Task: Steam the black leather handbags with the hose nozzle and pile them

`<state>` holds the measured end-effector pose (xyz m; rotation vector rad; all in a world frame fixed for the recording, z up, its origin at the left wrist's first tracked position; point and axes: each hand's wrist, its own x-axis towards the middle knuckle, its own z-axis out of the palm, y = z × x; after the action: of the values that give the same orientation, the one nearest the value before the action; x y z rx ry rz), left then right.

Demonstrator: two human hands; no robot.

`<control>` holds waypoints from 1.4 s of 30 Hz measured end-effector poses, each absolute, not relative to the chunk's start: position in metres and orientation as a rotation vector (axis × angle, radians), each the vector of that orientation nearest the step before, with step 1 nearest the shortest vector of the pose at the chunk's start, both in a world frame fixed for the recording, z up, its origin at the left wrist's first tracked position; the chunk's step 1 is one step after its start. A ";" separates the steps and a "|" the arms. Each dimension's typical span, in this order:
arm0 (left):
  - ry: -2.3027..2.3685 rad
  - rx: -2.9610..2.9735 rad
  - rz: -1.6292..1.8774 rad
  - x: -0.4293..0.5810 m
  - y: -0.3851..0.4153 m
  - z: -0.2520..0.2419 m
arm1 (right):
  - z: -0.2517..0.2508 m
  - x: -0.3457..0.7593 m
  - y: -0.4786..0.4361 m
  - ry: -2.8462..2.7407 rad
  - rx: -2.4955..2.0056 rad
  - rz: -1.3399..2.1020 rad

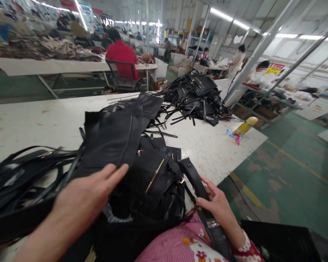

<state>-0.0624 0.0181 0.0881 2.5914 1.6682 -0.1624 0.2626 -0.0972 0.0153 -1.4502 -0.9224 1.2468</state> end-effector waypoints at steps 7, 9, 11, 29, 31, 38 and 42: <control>1.314 2.580 -0.551 0.006 -0.032 -0.022 | 0.030 0.266 -0.112 -0.929 -1.458 1.222; 1.328 2.538 -0.534 -0.004 -0.037 -0.022 | 0.029 0.267 -0.112 -0.947 -1.443 1.272; 1.312 2.487 -0.552 -0.014 -0.042 -0.013 | 0.031 0.267 -0.111 -0.978 -1.426 1.321; 1.226 2.512 -0.574 0.013 -0.057 -0.005 | 0.000 0.223 -0.047 -1.219 -1.460 1.377; 1.218 2.525 -0.543 0.019 -0.056 -0.005 | -0.010 0.223 -0.038 -1.096 -1.464 1.411; 1.175 2.573 -0.511 0.045 -0.052 -0.020 | -0.013 0.229 -0.028 -0.984 -1.422 1.387; 1.148 2.590 -0.432 0.049 -0.055 -0.023 | -0.017 0.252 -0.019 -1.001 -1.515 1.155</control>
<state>0.0489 -0.0548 -0.0232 2.5902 1.1477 -0.4315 0.2521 -0.0194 -0.0168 -1.5153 -1.0013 1.1554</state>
